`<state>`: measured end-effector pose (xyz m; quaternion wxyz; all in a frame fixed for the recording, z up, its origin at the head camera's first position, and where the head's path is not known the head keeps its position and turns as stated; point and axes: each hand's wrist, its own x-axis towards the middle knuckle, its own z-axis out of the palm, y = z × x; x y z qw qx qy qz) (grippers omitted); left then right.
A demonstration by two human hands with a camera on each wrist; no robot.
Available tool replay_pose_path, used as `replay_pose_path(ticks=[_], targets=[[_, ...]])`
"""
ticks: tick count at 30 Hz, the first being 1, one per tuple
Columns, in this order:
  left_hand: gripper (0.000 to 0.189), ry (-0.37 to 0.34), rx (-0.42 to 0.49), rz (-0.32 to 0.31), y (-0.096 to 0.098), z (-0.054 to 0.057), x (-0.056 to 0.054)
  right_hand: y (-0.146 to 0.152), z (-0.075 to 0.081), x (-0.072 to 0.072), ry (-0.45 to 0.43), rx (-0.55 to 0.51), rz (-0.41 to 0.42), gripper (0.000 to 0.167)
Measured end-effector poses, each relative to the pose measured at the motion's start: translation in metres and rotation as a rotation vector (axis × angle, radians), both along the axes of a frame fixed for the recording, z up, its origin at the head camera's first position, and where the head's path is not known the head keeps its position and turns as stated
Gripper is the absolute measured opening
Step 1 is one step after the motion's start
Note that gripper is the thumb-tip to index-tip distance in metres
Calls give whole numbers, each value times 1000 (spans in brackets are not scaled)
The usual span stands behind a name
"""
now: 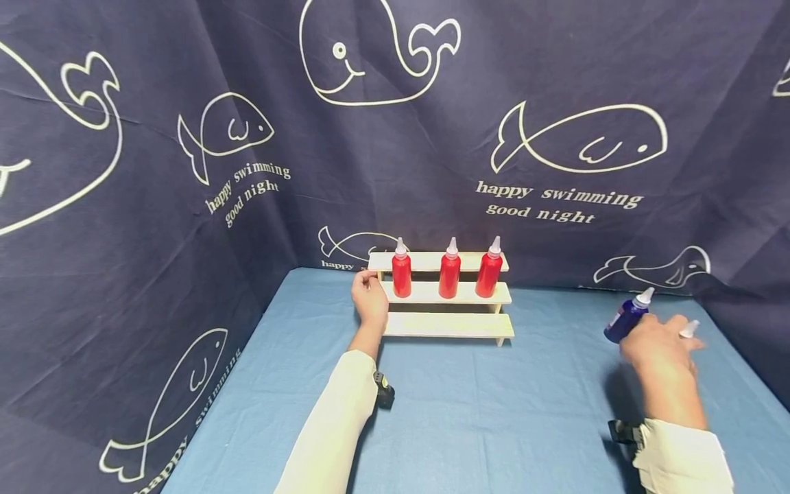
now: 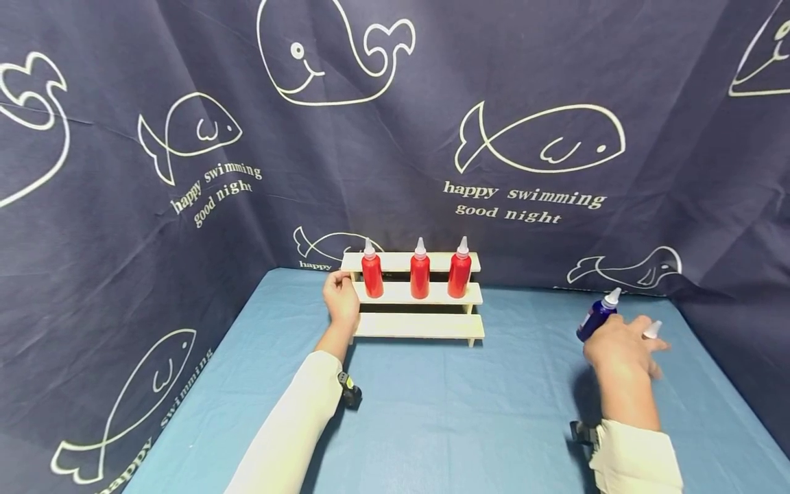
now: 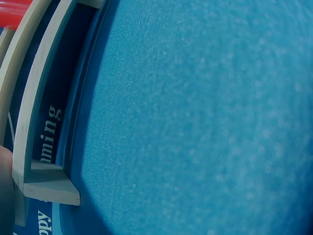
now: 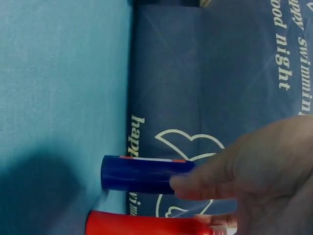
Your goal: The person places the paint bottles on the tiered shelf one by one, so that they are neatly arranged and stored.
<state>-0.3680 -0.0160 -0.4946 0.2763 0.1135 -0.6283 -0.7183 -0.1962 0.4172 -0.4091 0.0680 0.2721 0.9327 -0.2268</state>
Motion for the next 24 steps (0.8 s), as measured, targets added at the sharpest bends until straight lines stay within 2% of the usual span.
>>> replay_pose_path(ticks=[4, 11, 18, 21, 24], targets=[[16, 14, 6, -1, 0, -1, -1, 4, -4, 0, 42, 40, 14, 61], [15, 7, 7, 1, 1, -1, -1, 8, -12, 3, 160, 148, 101, 48], [15, 3, 10, -4, 1, 2, 1, -4, -9, 3, 288, 159, 111, 33], [15, 1, 13, -5, 1, 1, 1, -8, -9, 4, 343, 147, 136, 34], [15, 0, 15, -6, 1, -1, 1, -10, -9, 5, 362, 111, 150, 43]])
